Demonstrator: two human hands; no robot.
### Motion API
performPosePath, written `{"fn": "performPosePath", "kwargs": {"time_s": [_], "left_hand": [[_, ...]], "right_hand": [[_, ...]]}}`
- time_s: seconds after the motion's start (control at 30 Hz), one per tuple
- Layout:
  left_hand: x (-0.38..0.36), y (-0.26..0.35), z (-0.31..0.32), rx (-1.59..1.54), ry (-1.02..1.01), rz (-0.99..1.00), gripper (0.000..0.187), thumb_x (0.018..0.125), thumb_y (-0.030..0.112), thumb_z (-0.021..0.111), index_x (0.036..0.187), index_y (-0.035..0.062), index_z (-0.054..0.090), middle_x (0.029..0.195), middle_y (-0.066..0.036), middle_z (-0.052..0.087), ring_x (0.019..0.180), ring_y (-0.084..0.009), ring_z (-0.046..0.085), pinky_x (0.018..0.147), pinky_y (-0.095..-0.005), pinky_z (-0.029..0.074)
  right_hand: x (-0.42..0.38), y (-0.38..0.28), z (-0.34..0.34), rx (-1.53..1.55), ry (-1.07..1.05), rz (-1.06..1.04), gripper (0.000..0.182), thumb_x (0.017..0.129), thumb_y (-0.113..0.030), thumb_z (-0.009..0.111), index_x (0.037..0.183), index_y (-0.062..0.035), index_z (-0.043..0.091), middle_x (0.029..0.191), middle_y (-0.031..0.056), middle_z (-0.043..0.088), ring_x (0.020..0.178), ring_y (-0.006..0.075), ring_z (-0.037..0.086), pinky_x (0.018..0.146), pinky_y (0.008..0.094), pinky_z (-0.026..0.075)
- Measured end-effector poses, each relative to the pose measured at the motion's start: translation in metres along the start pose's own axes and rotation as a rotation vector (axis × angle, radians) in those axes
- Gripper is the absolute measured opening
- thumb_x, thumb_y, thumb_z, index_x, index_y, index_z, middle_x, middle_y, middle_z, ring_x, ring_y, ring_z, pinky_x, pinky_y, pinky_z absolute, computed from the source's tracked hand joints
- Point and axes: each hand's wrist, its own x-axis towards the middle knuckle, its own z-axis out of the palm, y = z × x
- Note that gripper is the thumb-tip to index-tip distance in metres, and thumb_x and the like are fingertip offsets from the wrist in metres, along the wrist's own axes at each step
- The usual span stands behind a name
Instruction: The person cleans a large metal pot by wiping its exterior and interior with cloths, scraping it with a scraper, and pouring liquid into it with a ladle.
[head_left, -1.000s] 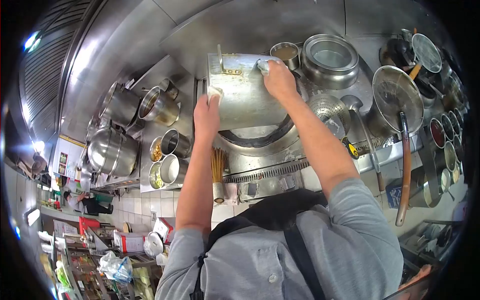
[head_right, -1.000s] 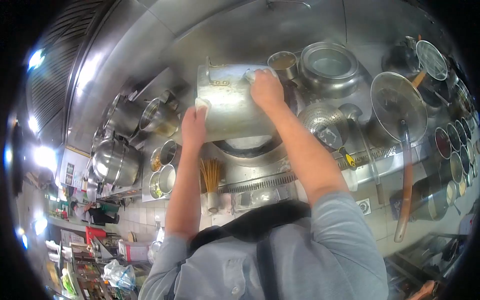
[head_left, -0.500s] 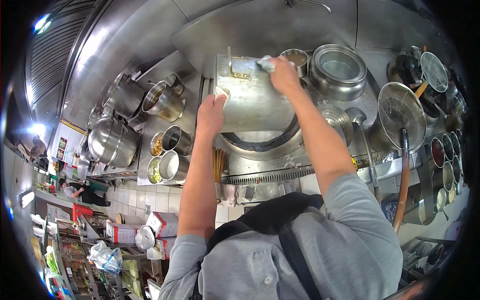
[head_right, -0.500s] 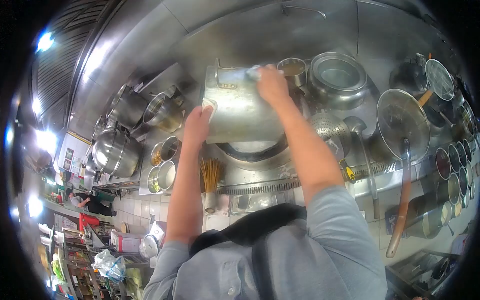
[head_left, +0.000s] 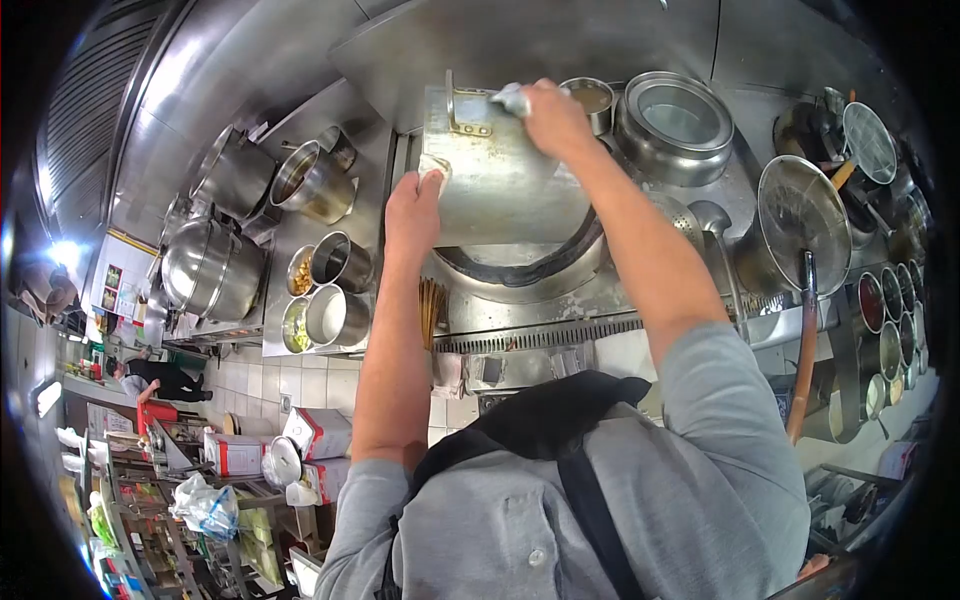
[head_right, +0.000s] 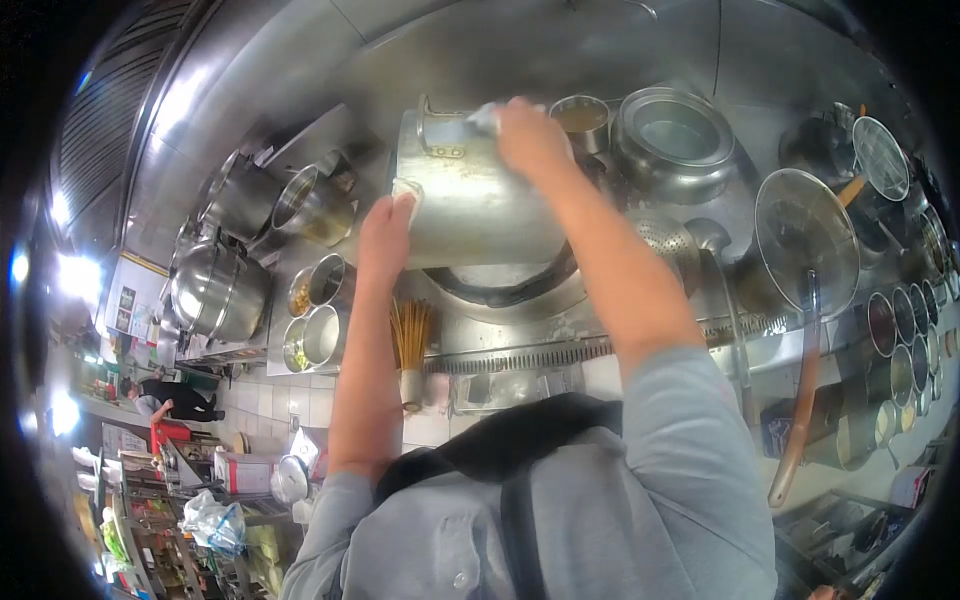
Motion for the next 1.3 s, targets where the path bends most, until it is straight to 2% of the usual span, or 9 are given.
{"fn": "performPosePath", "kwargs": {"time_s": [0.17,0.3,0.4,0.53,0.67,0.8,1.0,1.07,1.3], "left_hand": [[0.002,0.003,0.006,0.020,0.020,0.033,0.044,0.106,0.036,0.061,0.093,-0.0056,0.057,0.079,-0.024,0.056,0.073,-0.0311,0.050,0.075,-0.0445,0.046],[-0.005,-0.001,0.002,0.039,-0.027,0.027,0.044,0.106,0.037,0.060,0.093,-0.0055,0.056,0.080,-0.024,0.055,0.073,-0.0313,0.049,0.075,-0.0443,0.046],[-0.010,0.002,0.001,0.042,-0.023,0.035,0.043,0.107,0.036,0.060,0.093,-0.0047,0.056,0.078,-0.022,0.054,0.074,-0.0280,0.049,0.074,-0.0434,0.046],[-0.024,-0.014,-0.003,0.019,-0.054,-0.016,0.040,0.107,0.034,0.061,0.093,-0.0035,0.056,0.076,-0.015,0.053,0.075,-0.0208,0.049,0.073,-0.0409,0.045],[-0.037,-0.014,-0.004,-0.049,-0.036,-0.037,0.040,0.107,0.033,0.061,0.092,-0.0029,0.056,0.075,-0.011,0.053,0.075,-0.0180,0.048,0.072,-0.0392,0.045],[-0.039,-0.018,-0.002,-0.070,-0.012,-0.068,0.040,0.108,0.034,0.060,0.093,-0.0028,0.057,0.076,-0.010,0.054,0.075,-0.0179,0.049,0.072,-0.0383,0.046],[-0.034,-0.031,0.004,-0.097,0.011,-0.075,0.039,0.107,0.034,0.060,0.096,-0.0031,0.060,0.076,-0.010,0.054,0.075,-0.0171,0.050,0.071,-0.0379,0.045],[-0.027,-0.028,0.006,-0.127,0.023,-0.080,0.039,0.107,0.034,0.061,0.095,-0.0032,0.060,0.076,-0.010,0.054,0.075,-0.0172,0.050,0.071,-0.0380,0.045],[0.007,-0.041,0.010,-0.147,0.044,-0.015,0.040,0.107,0.036,0.061,0.095,-0.0026,0.062,0.077,-0.007,0.055,0.076,-0.0152,0.049,0.072,-0.0366,0.045]], "right_hand": [[-0.031,-0.026,0.024,0.056,0.202,-0.236,0.031,0.098,-0.014,0.058,0.126,-0.0059,0.070,0.123,0.0193,0.067,0.119,0.0393,0.066,0.100,0.0518,0.054],[0.001,0.007,-0.009,-0.077,-0.017,0.065,0.032,0.094,-0.014,0.060,0.124,-0.0079,0.070,0.127,0.0186,0.066,0.122,0.0386,0.065,0.104,0.0502,0.052],[-0.004,0.005,0.001,-0.008,0.000,0.031,0.032,0.093,-0.013,0.061,0.123,-0.0100,0.071,0.128,0.0172,0.066,0.122,0.0388,0.064,0.104,0.0509,0.052],[-0.023,-0.040,0.011,0.117,-0.091,-0.284,0.033,0.093,-0.011,0.063,0.124,-0.0133,0.072,0.130,0.0143,0.067,0.124,0.0382,0.064,0.105,0.0536,0.050],[0.003,-0.042,-0.009,-0.052,-0.125,-0.092,0.041,0.091,-0.006,0.063,0.129,-0.0157,0.072,0.127,0.0115,0.067,0.119,0.0353,0.067,0.101,0.0520,0.054],[-0.005,-0.075,0.016,-0.087,-0.077,-0.339,0.038,0.092,-0.007,0.061,0.128,-0.0139,0.070,0.127,0.0115,0.066,0.119,0.0349,0.066,0.098,0.0541,0.053],[-0.022,-0.014,0.009,-0.061,-0.008,-0.126,0.029,0.093,-0.015,0.065,0.121,-0.0144,0.074,0.125,0.0145,0.068,0.117,0.0359,0.068,0.098,0.0548,0.053],[-0.036,0.012,-0.028,-0.125,0.026,0.124,0.029,0.094,-0.016,0.064,0.121,-0.0117,0.074,0.123,0.0170,0.070,0.114,0.0359,0.069,0.096,0.0546,0.054],[-0.066,-0.029,0.028,-0.125,0.187,-0.126,0.028,0.093,-0.013,0.060,0.115,-0.0071,0.075,0.112,0.0183,0.073,0.102,0.0395,0.073,0.089,0.0544,0.057]]}}
